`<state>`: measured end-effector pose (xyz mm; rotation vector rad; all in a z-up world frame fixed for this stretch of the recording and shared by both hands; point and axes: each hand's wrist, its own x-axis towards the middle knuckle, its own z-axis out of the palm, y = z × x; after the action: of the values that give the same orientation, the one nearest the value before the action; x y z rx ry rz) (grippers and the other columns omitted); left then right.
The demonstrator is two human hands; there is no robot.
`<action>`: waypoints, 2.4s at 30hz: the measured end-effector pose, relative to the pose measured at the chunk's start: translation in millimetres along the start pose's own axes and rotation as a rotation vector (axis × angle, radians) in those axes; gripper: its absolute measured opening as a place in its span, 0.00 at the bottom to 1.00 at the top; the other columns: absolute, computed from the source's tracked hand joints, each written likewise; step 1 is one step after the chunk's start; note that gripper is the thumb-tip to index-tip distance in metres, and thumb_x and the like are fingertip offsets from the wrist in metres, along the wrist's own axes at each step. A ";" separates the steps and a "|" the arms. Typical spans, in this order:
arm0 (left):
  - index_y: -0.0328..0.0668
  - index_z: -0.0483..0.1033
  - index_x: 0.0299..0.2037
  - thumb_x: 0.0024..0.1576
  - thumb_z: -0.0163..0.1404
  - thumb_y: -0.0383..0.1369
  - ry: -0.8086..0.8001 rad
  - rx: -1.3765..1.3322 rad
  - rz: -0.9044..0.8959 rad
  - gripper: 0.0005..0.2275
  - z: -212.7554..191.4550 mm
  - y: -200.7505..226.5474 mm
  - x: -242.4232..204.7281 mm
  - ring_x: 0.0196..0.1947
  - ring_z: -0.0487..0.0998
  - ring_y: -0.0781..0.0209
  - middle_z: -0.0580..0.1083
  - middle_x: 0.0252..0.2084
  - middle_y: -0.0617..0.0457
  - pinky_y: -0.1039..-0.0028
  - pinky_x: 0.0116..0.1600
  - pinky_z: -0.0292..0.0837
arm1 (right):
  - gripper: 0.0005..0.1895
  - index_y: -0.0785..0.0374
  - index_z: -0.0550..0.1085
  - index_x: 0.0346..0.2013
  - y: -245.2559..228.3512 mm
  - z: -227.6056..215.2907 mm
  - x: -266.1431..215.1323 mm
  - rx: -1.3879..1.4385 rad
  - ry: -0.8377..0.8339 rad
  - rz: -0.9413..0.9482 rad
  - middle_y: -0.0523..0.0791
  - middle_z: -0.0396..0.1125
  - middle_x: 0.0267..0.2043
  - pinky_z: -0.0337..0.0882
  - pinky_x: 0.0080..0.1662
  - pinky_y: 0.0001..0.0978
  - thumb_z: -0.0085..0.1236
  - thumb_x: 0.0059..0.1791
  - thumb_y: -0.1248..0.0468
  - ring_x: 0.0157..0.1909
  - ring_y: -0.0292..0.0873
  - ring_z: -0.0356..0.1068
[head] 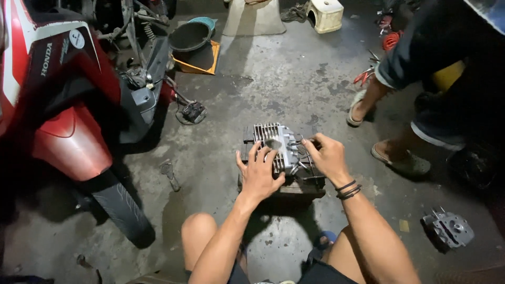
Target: Cleaning debris from the cooling fins of a motorcycle engine block using a small metal pick while sitting on the floor.
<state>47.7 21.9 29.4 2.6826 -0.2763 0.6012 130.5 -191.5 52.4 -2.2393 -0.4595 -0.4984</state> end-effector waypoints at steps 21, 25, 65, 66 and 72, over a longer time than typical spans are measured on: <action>0.54 0.74 0.56 0.49 0.62 0.47 0.015 -0.205 -0.151 0.25 -31.9 2.1 25.1 0.61 0.69 0.46 0.73 0.52 0.51 0.26 0.64 0.31 | 0.09 0.62 0.80 0.47 -0.3 -44.0 -6.7 0.187 -0.079 0.034 0.51 0.77 0.40 0.76 0.42 0.42 0.61 0.52 0.67 0.41 0.54 0.78; 0.63 0.72 0.59 0.56 0.57 0.50 0.129 -0.333 -0.423 0.21 -2.1 -47.2 42.7 0.60 0.71 0.55 0.72 0.54 0.60 0.30 0.67 0.36 | 0.09 0.61 0.80 0.46 -3.5 -46.8 -6.6 0.172 -0.100 0.045 0.51 0.77 0.40 0.76 0.43 0.43 0.62 0.51 0.67 0.42 0.55 0.78; 0.54 0.78 0.52 0.62 0.50 0.45 0.096 -0.964 -0.573 0.13 64.4 -94.4 70.8 0.54 0.76 0.57 0.76 0.50 0.53 0.65 0.63 0.66 | 0.13 0.53 0.78 0.39 -26.4 45.7 16.1 -0.300 -0.327 -0.298 0.44 0.75 0.30 0.72 0.38 0.48 0.52 0.57 0.51 0.37 0.52 0.76; 0.57 0.77 0.52 0.61 0.52 0.45 0.079 -0.917 -0.587 0.13 63.6 -94.4 74.0 0.54 0.78 0.57 0.77 0.51 0.55 0.65 0.63 0.68 | 0.13 0.51 0.78 0.40 -23.8 46.7 17.1 -0.320 -0.304 -0.320 0.43 0.74 0.30 0.71 0.38 0.48 0.50 0.57 0.50 0.37 0.52 0.76; 0.48 0.76 0.51 0.55 0.59 0.40 0.101 -0.913 -0.515 0.15 46.0 -84.2 70.9 0.55 0.77 0.44 0.75 0.50 0.44 0.59 0.61 0.72 | 0.14 0.51 0.77 0.36 -18.2 56.5 16.3 -0.327 -0.349 -0.289 0.44 0.73 0.28 0.71 0.37 0.47 0.49 0.57 0.49 0.37 0.50 0.76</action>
<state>150.3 72.5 -4.3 1.7281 0.1496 0.3236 147.4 -134.5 36.6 -2.6027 -0.9497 -0.3441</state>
